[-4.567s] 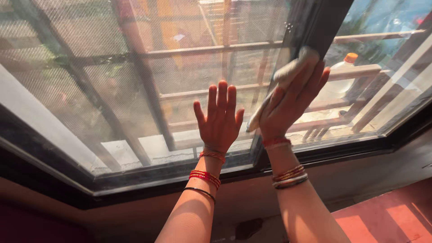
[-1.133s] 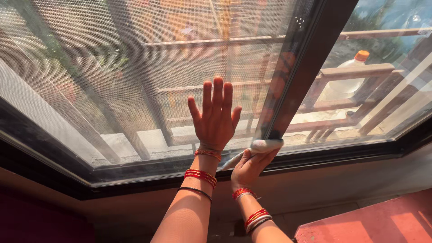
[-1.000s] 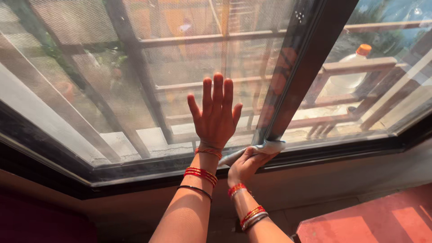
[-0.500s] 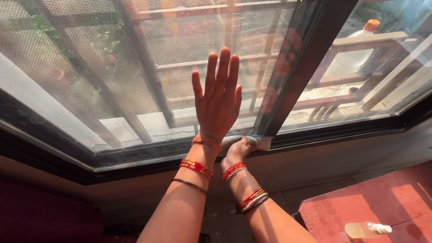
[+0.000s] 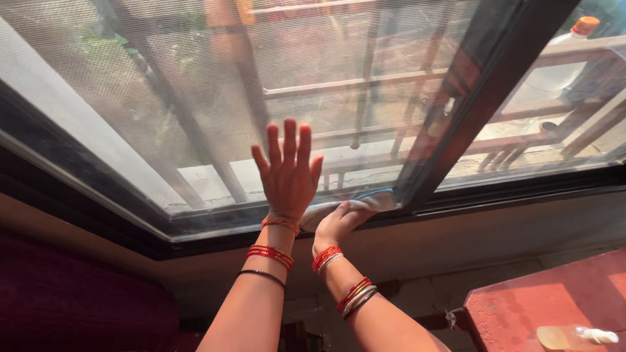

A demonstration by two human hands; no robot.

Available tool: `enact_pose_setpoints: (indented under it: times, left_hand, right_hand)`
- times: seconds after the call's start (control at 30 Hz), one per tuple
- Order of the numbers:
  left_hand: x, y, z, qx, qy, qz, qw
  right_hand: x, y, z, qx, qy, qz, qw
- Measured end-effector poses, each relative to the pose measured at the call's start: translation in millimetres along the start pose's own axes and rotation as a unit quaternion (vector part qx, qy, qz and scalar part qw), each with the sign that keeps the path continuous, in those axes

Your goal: The person cleans a window screen using a spray bottle and a cloth. They repeatedly spray the screen and wipe it with the cloth, covering different sections of the window throughout the clip.

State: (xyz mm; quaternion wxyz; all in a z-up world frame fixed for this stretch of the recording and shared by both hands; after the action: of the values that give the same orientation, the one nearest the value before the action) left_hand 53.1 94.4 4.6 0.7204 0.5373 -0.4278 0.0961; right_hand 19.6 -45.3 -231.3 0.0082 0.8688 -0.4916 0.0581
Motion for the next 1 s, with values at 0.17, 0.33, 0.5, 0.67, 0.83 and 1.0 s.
enact_pose_setpoints:
  times: [0.17,0.33,0.5,0.67,0.83,1.0]
  left_hand:
    - [-7,-13,-1,0.034,-0.018,0.005,0.999]
    - [-10,-12,1,0.052,-0.028,0.023,0.998]
    - [-7,-8,-2,0.035,-0.019,0.018,0.999]
    - [-8,10,0,0.004,0.005,-0.002,1.0]
    - [-4,29,5,-0.046,0.036,-0.031,0.998]
    - [-7,47,16,-0.101,0.042,0.042,0.993]
  right_hand:
    - [0,18,-76,-0.061,0.18,-0.009,0.982]
    - [1,23,-172,-0.052,0.318,-0.021,0.946]
    - [-12,0,-182,-0.086,0.384,-0.129,0.91]
    - [13,-3,-161,-0.378,0.51,-0.187,0.75]
    - [65,25,-234,-0.309,0.509,-0.119,0.795]
    - [39,-34,-263,-0.353,0.506,-0.174,0.767]
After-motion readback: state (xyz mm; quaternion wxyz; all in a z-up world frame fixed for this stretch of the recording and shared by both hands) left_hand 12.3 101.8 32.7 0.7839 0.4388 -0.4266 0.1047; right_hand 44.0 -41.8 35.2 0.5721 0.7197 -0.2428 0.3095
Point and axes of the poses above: each hand's wrist, its own x-axis towards the middle knuckle, its own y-axis out of the back of the hand, z = x × y, the point moved 9 cm from there along x, towards the middle knuckle, and after that the axes turned 9 degrees about -z, right-handed, at the moved point
